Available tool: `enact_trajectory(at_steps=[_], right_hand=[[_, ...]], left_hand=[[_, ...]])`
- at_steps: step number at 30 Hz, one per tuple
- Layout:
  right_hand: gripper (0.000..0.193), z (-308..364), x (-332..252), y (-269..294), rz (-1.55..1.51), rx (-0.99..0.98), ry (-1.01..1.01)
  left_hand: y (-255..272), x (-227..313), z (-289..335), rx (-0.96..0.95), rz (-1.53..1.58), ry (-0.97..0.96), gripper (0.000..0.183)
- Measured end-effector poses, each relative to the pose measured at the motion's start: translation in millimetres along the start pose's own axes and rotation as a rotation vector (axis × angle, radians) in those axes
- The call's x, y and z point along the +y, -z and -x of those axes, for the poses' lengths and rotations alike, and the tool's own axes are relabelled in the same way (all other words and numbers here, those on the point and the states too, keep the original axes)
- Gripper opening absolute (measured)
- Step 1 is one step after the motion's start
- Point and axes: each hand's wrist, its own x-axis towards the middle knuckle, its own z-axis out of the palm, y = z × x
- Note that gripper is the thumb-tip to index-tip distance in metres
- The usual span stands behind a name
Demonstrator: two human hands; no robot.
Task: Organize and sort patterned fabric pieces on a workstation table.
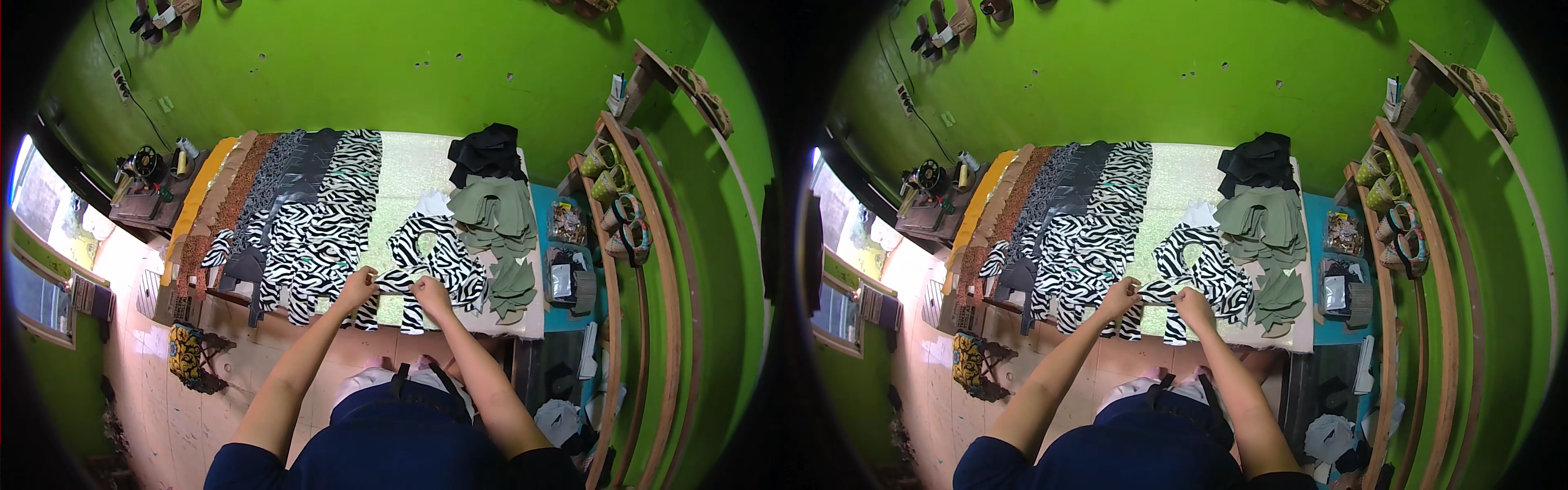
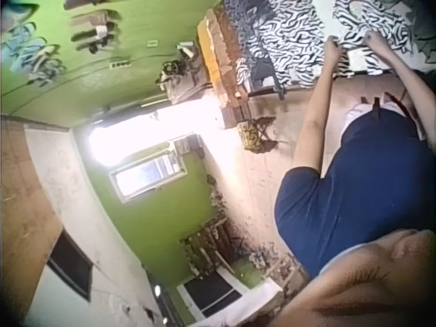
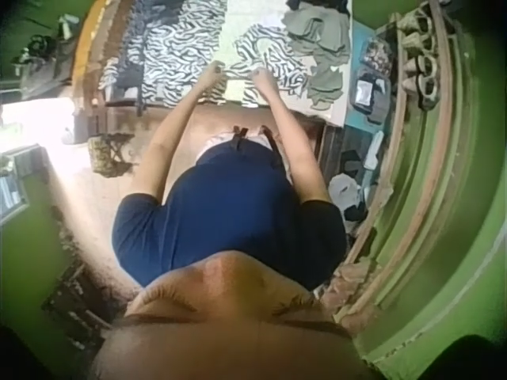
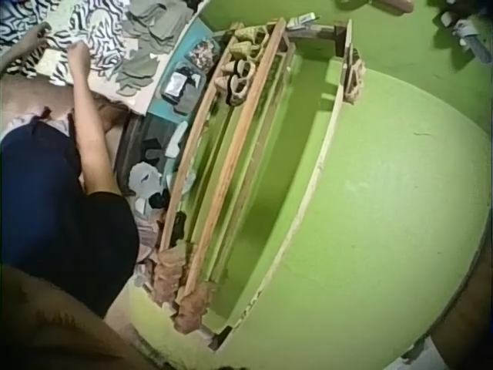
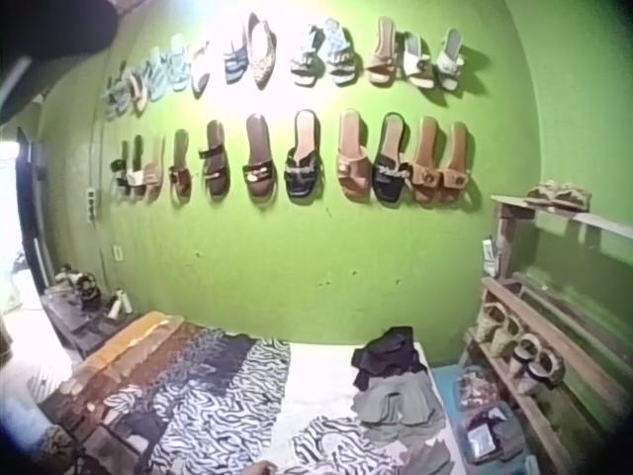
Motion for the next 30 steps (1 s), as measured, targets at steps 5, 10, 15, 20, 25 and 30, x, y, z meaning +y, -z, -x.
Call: enact_trajectory(at_steps=[5,10,15,20,25,30], right_hand=[[0.025,4.5,-13.3,-11.3,0.196,0.019,-0.088],[0.025,5.0,-11.3,-18.5,0.283,0.172,0.071],[0.035,0.6,-10.6,-29.1,0.342,0.154,0.058],[0.030,-8.8,-10.0,-17.9,0.461,0.015,-0.039],[0.027,-10.6,-3.4,-9.4,0.406,-0.103,-0.057],[0.030,-54.4,-59.7,41.8,0.186,-0.175,0.062]], left_hand=[[-6.8,-7.8,-2.4,0.047,-0.196,-0.097,0.024],[-14.3,-13.2,-1.9,0.100,-0.342,-0.182,0.027],[-16.6,-15.7,-4.8,0.069,-0.523,-0.248,0.028],[-8.6,-2.1,-16.7,-0.066,-0.596,-0.130,0.027],[-6.8,-2.7,-27.6,-0.274,-0.473,-0.038,0.026],[60.4,22.5,-67.2,-0.339,-0.061,0.004,0.030]])
